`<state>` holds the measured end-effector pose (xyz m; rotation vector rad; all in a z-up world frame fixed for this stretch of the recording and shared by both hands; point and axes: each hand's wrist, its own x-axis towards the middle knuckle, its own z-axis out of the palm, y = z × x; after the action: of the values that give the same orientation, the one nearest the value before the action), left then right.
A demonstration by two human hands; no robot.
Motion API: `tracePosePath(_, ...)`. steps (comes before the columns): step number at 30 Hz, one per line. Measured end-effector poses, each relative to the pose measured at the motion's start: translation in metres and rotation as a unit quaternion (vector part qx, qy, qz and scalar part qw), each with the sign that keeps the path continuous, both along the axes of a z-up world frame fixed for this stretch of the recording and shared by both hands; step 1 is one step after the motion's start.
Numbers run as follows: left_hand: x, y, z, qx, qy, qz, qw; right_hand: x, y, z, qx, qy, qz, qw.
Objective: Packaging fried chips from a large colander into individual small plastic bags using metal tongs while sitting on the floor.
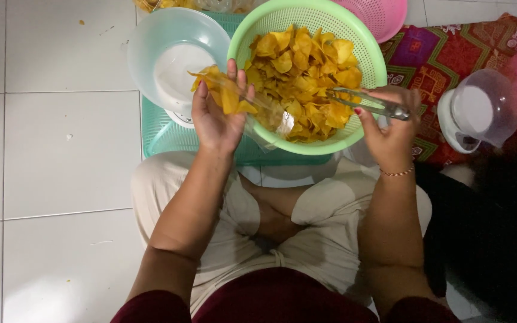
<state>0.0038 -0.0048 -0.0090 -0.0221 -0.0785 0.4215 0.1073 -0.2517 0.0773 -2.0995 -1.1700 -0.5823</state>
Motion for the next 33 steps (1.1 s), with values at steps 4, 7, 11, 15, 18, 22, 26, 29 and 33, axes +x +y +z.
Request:
tracePosePath(4,0.000,-0.001,0.002,0.010,0.012,0.018,1.000,0.000,-0.008,0.003,0.038,0.036,0.005,0.999)
tracePosePath(7,0.001,-0.002,0.002,0.020,0.012,0.017,1.000,0.002,-0.009,0.000,-0.003,-0.010,-0.020,1.000)
tracePosePath(11,0.001,-0.001,0.001,0.025,0.012,0.022,0.999,-0.001,-0.006,0.001,-0.001,0.008,-0.037,0.999)
tracePosePath(15,0.001,0.000,0.002,0.010,0.009,0.016,1.000,0.001,-0.007,0.000,-0.007,-0.001,-0.037,0.999)
tracePosePath(18,0.001,-0.001,0.001,0.011,0.009,0.014,1.000,0.006,-0.005,-0.010,-0.039,0.001,-0.007,0.999)
tracePosePath(22,0.001,-0.002,0.004,0.024,0.018,0.023,0.999,0.004,0.006,-0.019,-0.047,0.016,0.021,0.999)
tracePosePath(26,0.001,-0.001,0.002,0.021,0.014,0.019,0.999,0.001,0.012,-0.023,-0.054,0.036,-0.001,0.998)
tracePosePath(29,0.001,-0.001,0.002,0.025,0.011,0.020,0.999,0.000,0.010,-0.020,-0.023,0.055,-0.014,0.998)
tracePosePath(33,0.000,-0.001,0.002,0.019,0.015,0.012,1.000,0.001,0.003,-0.011,0.110,0.134,0.054,0.983)
